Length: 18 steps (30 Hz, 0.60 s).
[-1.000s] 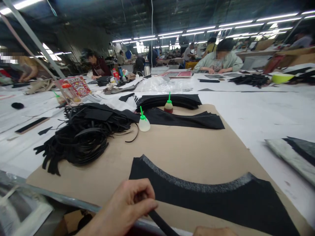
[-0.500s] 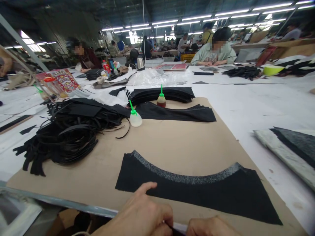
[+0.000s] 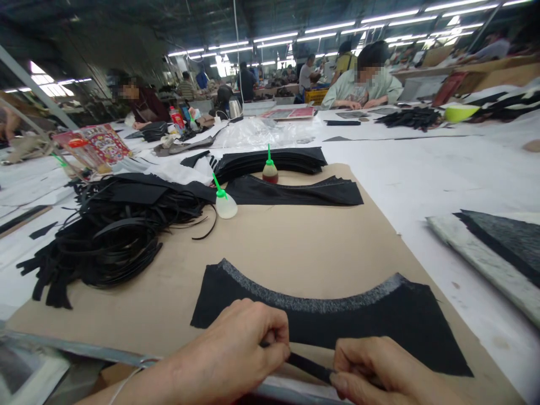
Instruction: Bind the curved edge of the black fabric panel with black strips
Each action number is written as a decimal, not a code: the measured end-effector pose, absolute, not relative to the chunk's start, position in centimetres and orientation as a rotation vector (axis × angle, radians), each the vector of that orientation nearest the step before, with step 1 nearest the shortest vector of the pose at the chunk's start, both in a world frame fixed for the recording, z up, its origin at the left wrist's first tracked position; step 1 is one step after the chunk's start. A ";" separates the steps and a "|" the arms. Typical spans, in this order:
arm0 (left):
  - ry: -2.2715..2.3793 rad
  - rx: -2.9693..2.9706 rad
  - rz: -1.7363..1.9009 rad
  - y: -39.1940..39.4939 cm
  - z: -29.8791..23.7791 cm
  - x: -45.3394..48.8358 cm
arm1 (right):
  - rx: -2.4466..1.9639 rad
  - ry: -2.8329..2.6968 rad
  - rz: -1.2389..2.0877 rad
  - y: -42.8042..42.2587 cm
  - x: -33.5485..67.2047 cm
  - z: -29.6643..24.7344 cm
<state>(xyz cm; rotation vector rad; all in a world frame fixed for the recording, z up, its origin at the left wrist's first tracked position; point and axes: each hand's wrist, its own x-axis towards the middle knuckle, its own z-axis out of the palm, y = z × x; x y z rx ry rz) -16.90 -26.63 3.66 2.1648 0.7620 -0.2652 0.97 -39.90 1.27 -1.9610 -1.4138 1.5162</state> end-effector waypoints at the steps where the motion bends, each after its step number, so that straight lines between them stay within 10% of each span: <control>1: 0.768 2.196 -0.262 -26.5 3.6 -16.8 | -1.981 -1.443 1.501 -40.0 1.3 1.2; 18: 0.802 2.362 -0.192 -26.4 2.5 -14.9 | -2.311 -1.644 1.149 -39.7 2.8 0.2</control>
